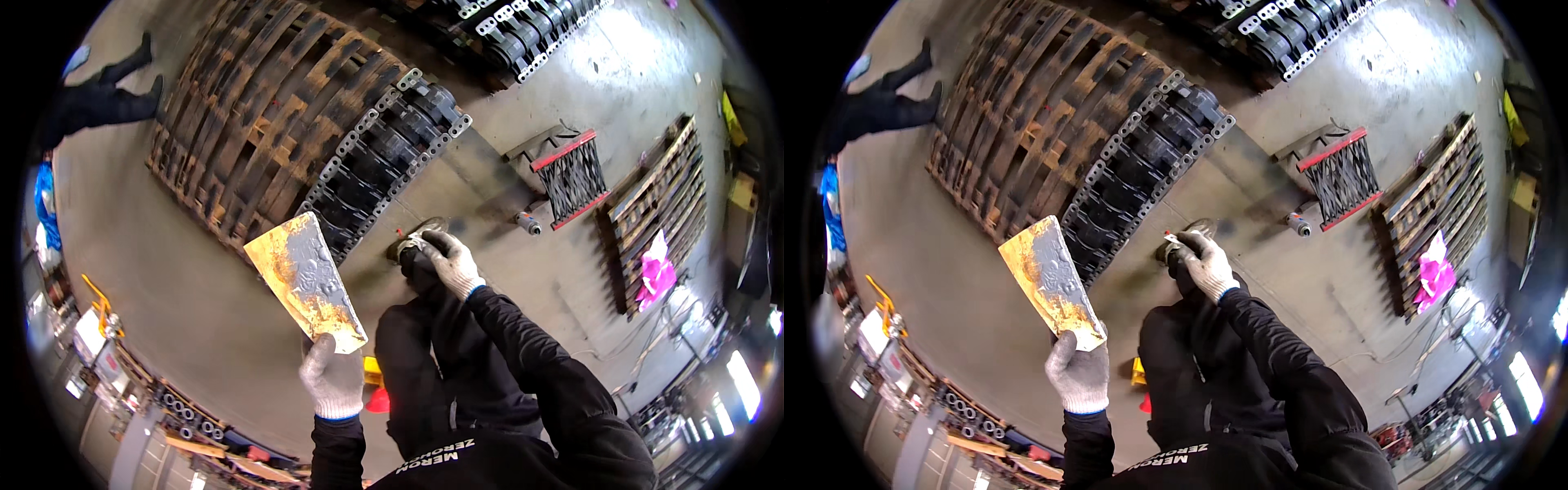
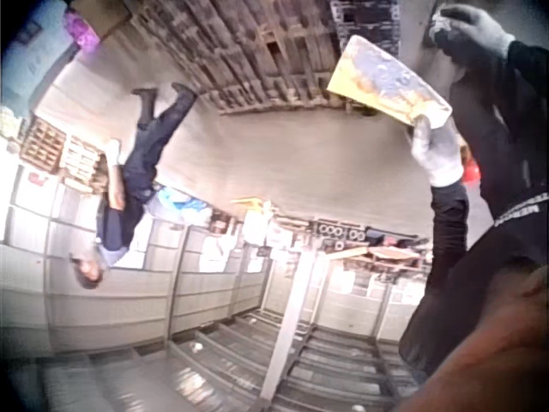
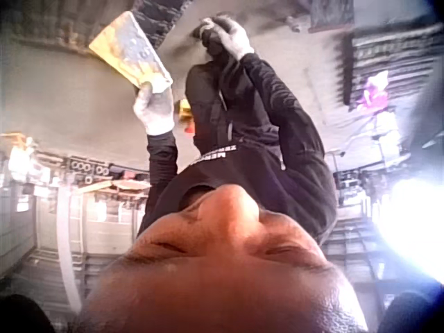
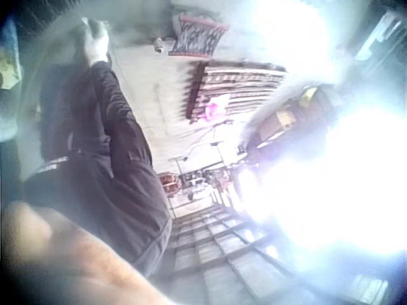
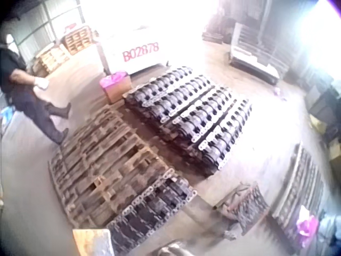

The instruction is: The person applies a gray compound to the surfaces of large black metal tracks using a small scraper and a flat board. They work on multiple track segments arranged on wooden pallets, spreading the compound evenly across the surfaces.

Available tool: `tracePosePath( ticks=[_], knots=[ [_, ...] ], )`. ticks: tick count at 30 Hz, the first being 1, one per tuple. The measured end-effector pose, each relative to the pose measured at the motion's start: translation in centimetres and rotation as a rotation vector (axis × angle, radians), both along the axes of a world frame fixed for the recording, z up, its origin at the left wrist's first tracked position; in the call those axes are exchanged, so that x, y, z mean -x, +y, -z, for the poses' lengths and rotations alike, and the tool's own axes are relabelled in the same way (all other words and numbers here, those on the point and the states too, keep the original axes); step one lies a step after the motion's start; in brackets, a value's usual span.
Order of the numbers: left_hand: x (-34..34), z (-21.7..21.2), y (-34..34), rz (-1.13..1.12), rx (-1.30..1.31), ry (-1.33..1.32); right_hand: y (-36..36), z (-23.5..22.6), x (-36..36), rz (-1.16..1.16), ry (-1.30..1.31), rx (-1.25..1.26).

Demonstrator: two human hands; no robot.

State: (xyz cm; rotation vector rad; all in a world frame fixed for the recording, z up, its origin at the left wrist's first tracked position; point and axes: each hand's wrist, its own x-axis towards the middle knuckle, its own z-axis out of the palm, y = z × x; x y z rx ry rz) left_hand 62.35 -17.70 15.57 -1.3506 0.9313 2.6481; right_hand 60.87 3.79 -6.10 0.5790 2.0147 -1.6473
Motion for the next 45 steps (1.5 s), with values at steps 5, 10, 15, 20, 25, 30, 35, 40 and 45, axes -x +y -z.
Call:
tracePosePath(
  ticks=[5,10,15,20,25,30,35,40,45],
  knots=[
    [-6.6,6.7,-0.1,-0.169,0.036,0.054,-1.7,1.8,1.7,-0.266,0.162,-0.139],
    [-9.0,14.7,2.0,-0.376,0.012,0.096,-2.1,10.2,1.9,-0.31,0.173,-0.163],
    [-9.9,24.2,1.7,-0.604,0.033,0.144,-4.1,16.6,2.6,-0.333,0.356,-0.054],
    [-8.3,30.1,-0.7,-0.704,0.108,0.266,-4.9,19.9,3.9,-0.51,0.641,-0.171],
    [-6.3,33.1,-3.1,-0.727,0.252,0.416,-6.5,23.2,5.1,-0.511,0.906,-0.177],
    [-4.5,34.7,-5.2,-0.738,0.329,0.59,-7.8,26.5,4.4,-0.421,1.037,-0.086],
    [-3.4,34.4,-5.6,-0.714,0.303,0.719,-8.1,28.2,2.1,-0.383,0.954,-0.149],
    [-2.4,34.4,-3.9,-0.756,0.204,0.684,-8.3,28.5,0.5,-0.348,0.879,-0.218],
    [-2.2,33.6,-4.3,-0.741,0.116,0.793,-8.6,29.2,0.2,-0.353,0.929,-0.221]
  ],
)
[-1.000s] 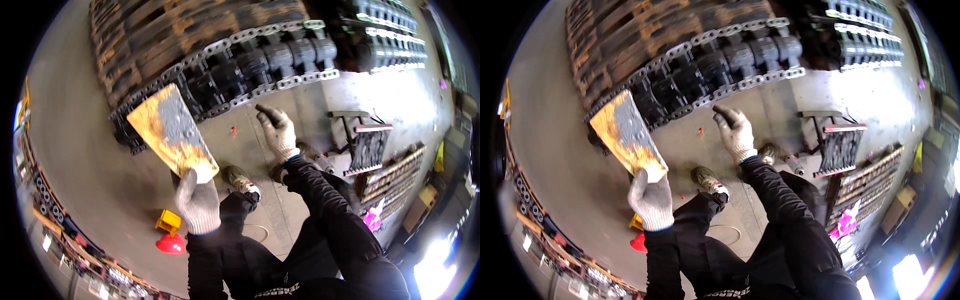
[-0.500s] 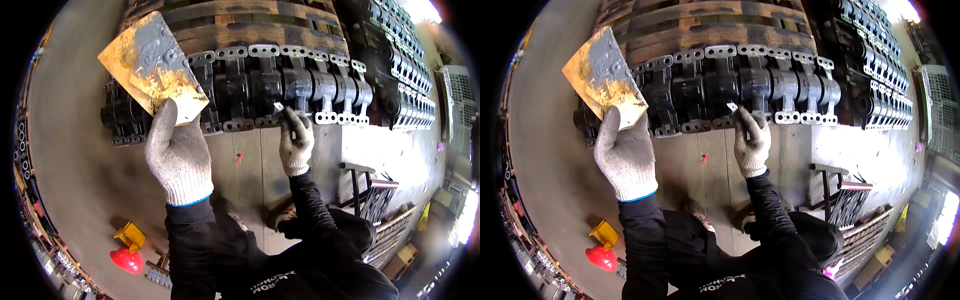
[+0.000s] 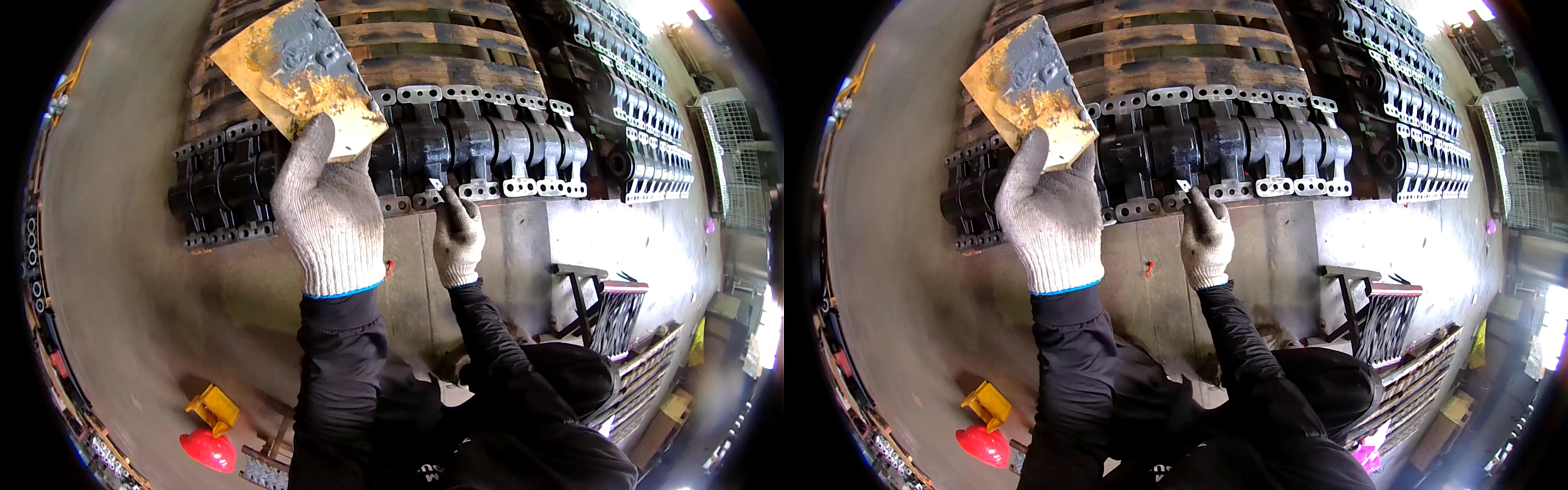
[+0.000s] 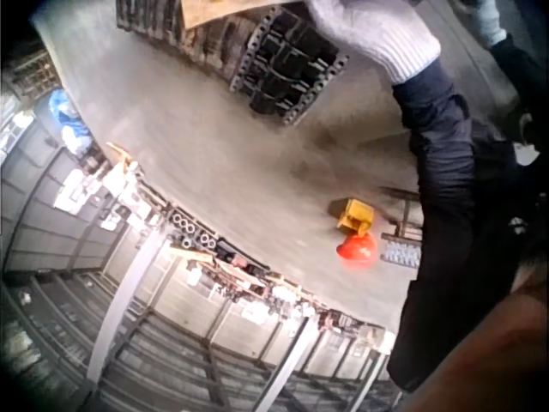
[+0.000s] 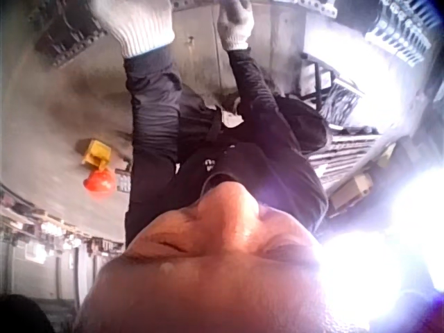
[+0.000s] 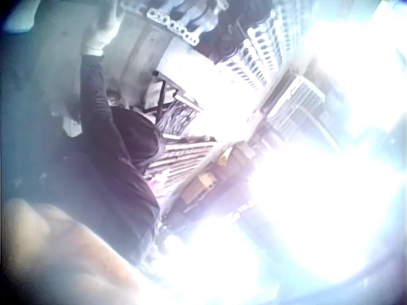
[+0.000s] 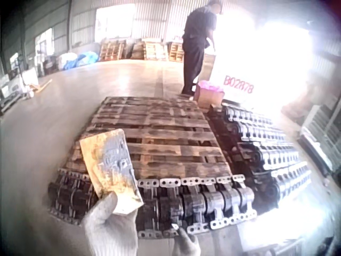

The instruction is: The person applies a gray compound to the surfaces of large black metal tracks using a small scraper and a flat board. They work on multiple track segments arranged on wooden pallets, spreading the compound evenly across the surfaces.

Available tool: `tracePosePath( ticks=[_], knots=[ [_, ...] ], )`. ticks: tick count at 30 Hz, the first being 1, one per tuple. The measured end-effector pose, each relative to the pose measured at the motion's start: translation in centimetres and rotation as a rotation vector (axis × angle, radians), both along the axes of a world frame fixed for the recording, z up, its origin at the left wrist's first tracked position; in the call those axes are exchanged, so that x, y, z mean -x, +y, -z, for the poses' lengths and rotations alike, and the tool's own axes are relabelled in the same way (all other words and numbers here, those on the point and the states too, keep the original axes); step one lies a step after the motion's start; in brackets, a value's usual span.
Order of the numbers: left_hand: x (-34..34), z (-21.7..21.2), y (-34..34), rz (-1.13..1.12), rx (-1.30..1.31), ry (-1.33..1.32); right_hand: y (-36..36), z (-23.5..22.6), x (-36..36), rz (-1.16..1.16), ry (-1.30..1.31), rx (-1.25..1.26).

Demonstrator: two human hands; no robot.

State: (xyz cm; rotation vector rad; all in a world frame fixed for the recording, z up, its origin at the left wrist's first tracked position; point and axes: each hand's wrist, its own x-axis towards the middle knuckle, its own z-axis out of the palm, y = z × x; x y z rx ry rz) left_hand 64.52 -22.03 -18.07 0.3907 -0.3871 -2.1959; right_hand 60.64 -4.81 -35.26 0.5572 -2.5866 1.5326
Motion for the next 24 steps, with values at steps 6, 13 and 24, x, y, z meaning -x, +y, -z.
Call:
tracePosePath(
  ticks=[6,13,24],
  knots=[
    [-0.2,-0.9,-0.5,-0.086,0.026,0.011,-0.3,-0.4,1.8,-0.022,0.213,-0.065],
    [-1.2,-1.1,-1.7,-0.112,0.038,0.053,-0.7,-0.4,2.7,-0.049,0.228,-0.159],
    [-2.5,-1.4,-3.0,-0.147,0.02,0.09,-0.4,-3.0,3.9,-0.153,0.304,-0.499]
  ],
)
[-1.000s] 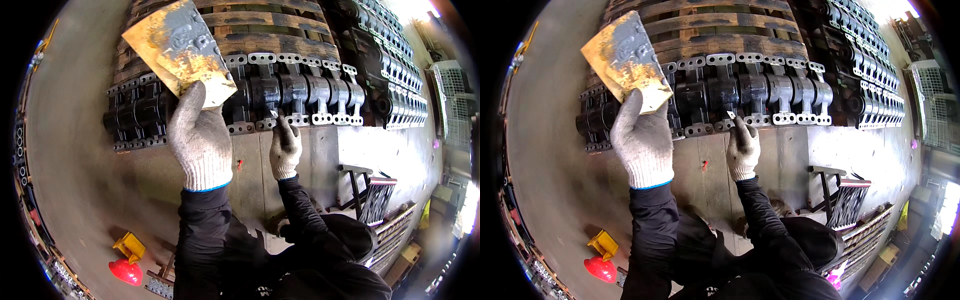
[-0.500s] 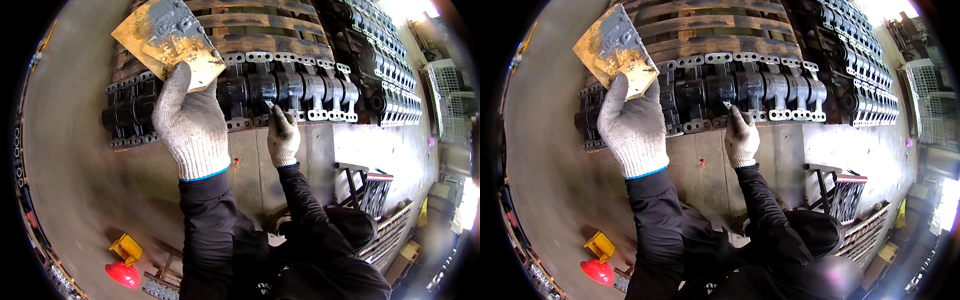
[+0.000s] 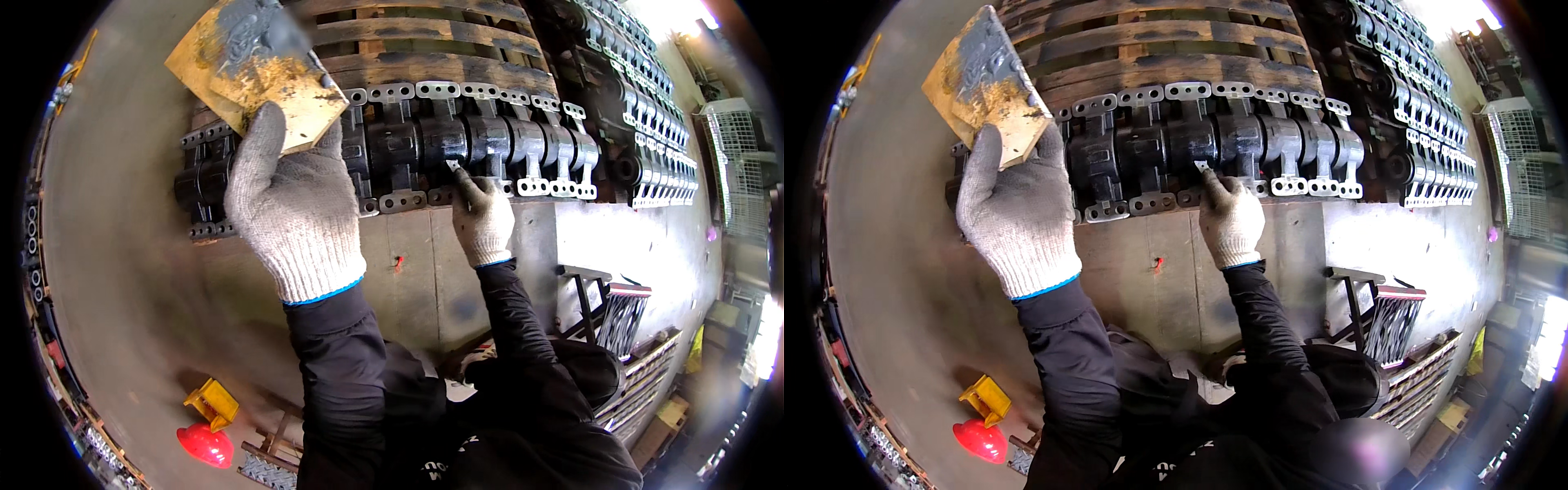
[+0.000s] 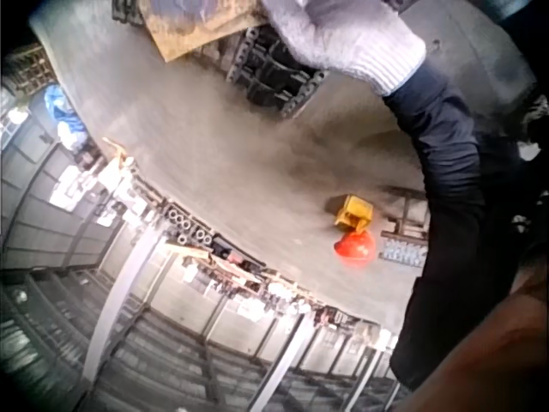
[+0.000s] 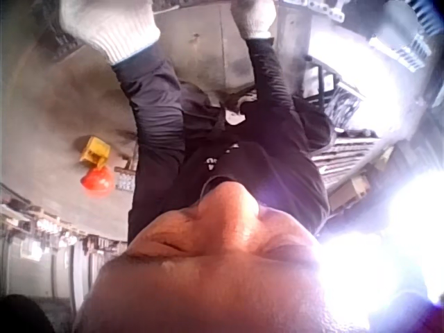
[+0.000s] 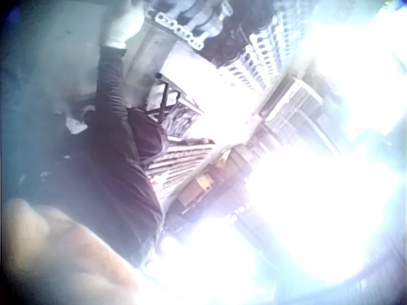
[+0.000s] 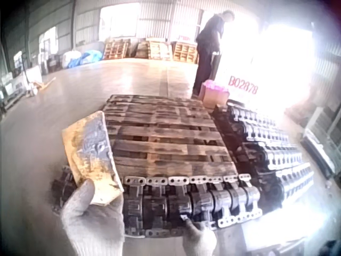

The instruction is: The person applies a gray compound to the surfaces of large black metal tracks using a small scraper and a flat board. They work on multiple track segments arranged on wooden pallets, spreading the compound evenly across the surfaces.

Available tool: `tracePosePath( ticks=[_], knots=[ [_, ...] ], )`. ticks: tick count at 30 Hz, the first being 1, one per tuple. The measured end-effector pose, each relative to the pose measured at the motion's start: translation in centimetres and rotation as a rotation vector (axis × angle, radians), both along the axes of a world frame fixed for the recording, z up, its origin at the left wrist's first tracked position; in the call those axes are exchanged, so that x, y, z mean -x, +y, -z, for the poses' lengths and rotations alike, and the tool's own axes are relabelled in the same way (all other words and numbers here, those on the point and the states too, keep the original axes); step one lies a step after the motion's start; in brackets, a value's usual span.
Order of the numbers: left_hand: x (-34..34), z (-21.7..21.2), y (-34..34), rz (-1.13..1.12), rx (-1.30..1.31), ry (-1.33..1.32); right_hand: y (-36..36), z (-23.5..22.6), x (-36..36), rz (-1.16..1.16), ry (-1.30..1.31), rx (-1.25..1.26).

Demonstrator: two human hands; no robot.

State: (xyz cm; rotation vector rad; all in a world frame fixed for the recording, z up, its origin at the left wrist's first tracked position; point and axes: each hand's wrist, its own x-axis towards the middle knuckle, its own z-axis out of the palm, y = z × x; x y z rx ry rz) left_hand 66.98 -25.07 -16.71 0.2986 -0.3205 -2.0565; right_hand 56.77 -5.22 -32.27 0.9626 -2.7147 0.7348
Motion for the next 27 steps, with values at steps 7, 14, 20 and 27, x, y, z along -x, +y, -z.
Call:
tracePosePath(
  ticks=[7,14,20,27],
  knots=[
    [-2.2,-0.4,-1.8,-0.037,0.011,0.048,0.1,-0.9,0.5,-0.013,-0.081,-0.191],
    [-1.9,-1.1,-0.6,-0.037,0.017,0.079,0.1,0.5,0.0,-0.012,-0.071,-0.142],
    [-1.3,-1.2,0.6,0.005,0.021,0.063,0.5,1.1,-0.1,-0.036,-0.018,-0.125],
    [-1.0,-1.1,0.7,0.023,0.029,0.061,1.1,0.4,-0.3,-0.025,-0.07,0.0]
  ],
)
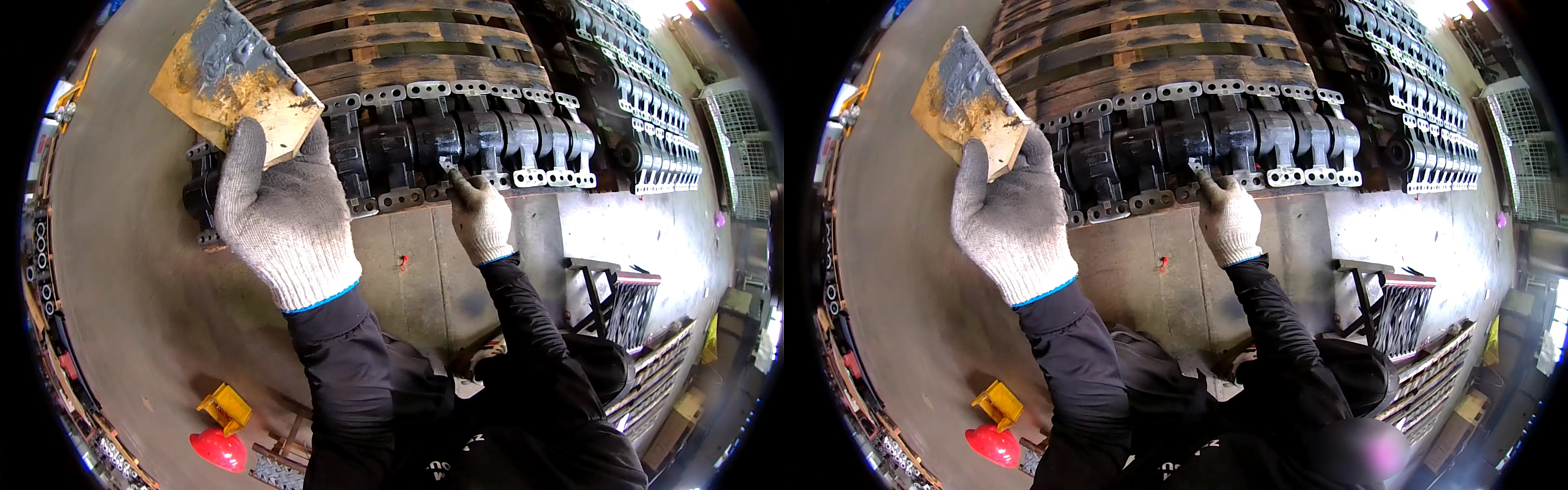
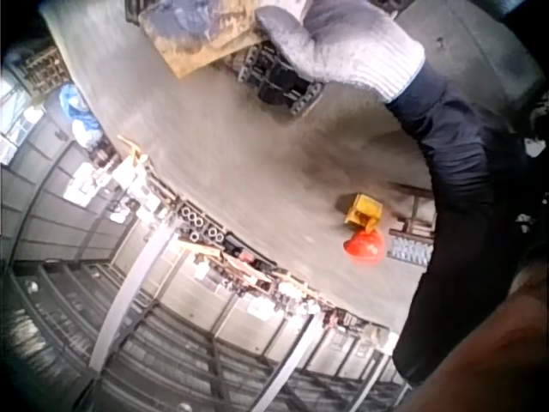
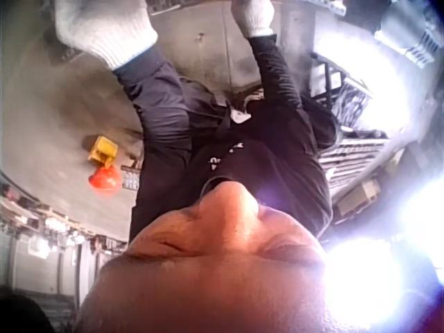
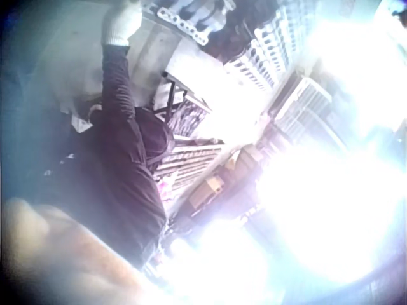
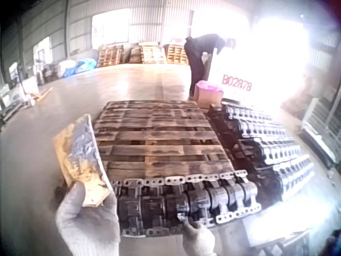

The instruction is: The person applies a gray compound to the surfaces of large black metal tracks using a small scraper and a flat board. They work on multiple track segments arranged on wooden pallets, spreading the compound evenly across the surfaces.

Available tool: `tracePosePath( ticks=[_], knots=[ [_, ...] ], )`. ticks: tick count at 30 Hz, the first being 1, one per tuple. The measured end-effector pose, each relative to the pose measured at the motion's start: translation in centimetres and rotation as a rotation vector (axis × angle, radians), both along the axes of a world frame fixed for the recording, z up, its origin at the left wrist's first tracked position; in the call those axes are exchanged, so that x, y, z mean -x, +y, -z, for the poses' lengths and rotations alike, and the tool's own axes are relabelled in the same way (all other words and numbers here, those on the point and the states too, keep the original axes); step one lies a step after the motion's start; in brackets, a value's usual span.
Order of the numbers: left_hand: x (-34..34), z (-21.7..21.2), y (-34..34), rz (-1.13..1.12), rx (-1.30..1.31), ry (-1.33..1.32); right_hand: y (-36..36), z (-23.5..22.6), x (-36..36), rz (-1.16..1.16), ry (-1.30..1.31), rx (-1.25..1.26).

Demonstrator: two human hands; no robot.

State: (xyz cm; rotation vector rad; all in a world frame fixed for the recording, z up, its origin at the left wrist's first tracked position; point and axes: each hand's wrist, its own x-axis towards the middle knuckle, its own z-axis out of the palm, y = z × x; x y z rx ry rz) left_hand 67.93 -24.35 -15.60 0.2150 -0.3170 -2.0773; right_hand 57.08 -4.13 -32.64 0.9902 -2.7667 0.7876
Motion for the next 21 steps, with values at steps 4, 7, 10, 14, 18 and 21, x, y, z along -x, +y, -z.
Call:
tracePosePath(
  ticks=[4,7,10,14,18,21],
  knots=[
    [-0.1,0.1,-0.1,-0.002,-0.003,-0.011,-0.2,-0.9,0.8,-0.039,0.038,-0.029],
    [0.1,0.4,-0.1,0.015,-0.017,-0.006,-0.6,-1.6,1.4,-0.042,0.02,-0.071],
    [0.4,0.6,0.0,0.024,-0.006,-0.013,-0.6,-2.0,1.8,-0.048,0.025,-0.154],
    [0.8,0.8,0.0,0.061,-0.014,0.029,-0.6,-1.8,2.0,-0.054,0.005,-0.221],
    [0.8,0.8,0.2,0.054,-0.029,-0.004,-0.6,-2.0,2.3,-0.089,-0.001,-0.209],
    [0.9,0.6,0.4,0.061,-0.016,-0.003,-0.6,-2.7,2.6,-0.101,-0.012,-0.256]
  ],
)
